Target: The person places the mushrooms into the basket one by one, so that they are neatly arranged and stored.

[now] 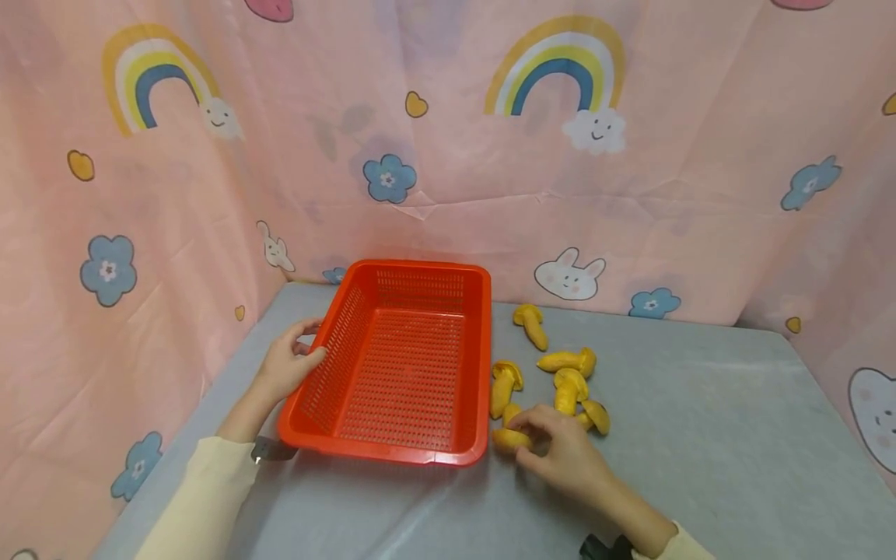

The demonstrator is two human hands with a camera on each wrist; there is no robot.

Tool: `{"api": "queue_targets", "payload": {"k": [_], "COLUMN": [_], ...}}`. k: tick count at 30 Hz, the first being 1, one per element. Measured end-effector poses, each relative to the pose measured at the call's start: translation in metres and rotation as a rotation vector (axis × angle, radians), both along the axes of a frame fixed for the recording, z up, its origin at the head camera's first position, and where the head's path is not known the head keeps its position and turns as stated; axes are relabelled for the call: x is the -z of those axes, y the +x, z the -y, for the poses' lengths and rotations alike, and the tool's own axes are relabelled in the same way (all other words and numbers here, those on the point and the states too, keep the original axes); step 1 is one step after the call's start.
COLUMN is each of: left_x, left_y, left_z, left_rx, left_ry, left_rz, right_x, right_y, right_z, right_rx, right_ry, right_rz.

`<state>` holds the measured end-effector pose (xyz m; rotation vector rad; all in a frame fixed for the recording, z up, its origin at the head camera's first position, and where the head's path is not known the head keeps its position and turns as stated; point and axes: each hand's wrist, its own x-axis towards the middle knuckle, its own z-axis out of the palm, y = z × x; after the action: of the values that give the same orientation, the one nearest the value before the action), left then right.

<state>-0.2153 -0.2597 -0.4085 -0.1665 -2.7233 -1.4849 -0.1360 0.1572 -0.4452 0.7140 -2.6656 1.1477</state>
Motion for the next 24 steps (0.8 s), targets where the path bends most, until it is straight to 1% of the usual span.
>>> {"api": "queue_targets", "payload": {"k": [2, 5, 8, 9, 12, 18, 24], "left_x": [-0.007, -0.008, 0.004, 0.006, 0.008, 0.009, 0.009], "left_y": [0.004, 0.004, -0.003, -0.004, -0.006, -0.007, -0.007], "left_z": [-0.004, -0.005, 0.002, 0.004, 0.005, 0.005, 0.005], "left_rx": [0.004, 0.009, 0.013, 0.013, 0.013, 0.009, 0.020], "left_ry": [-0.006, -0.010, -0.010, -0.008, -0.014, -0.020, -0.020], "left_rz": [0.003, 0.007, -0.005, -0.008, -0.014, -0.006, -0.006], "right_x": [-0.003, -0.010, -0.015, -0.017, -0.022, -0.035, -0.048], "right_y": [0.000, 0.000, -0.002, -0.004, -0.008, -0.014, -0.018], "right_z": [-0.001, -0.003, -0.007, -0.008, -0.011, -0.017, -0.021], "right_rx": [0.000, 0.015, 0.012, 0.015, 0.018, 0.033, 0.047], "right_ry": [-0.016, -0.031, -0.054, -0.062, -0.085, -0.108, -0.120], "right_rz": [-0.003, -0.004, -0.059, -0.079, -0.137, -0.161, -0.203]}}
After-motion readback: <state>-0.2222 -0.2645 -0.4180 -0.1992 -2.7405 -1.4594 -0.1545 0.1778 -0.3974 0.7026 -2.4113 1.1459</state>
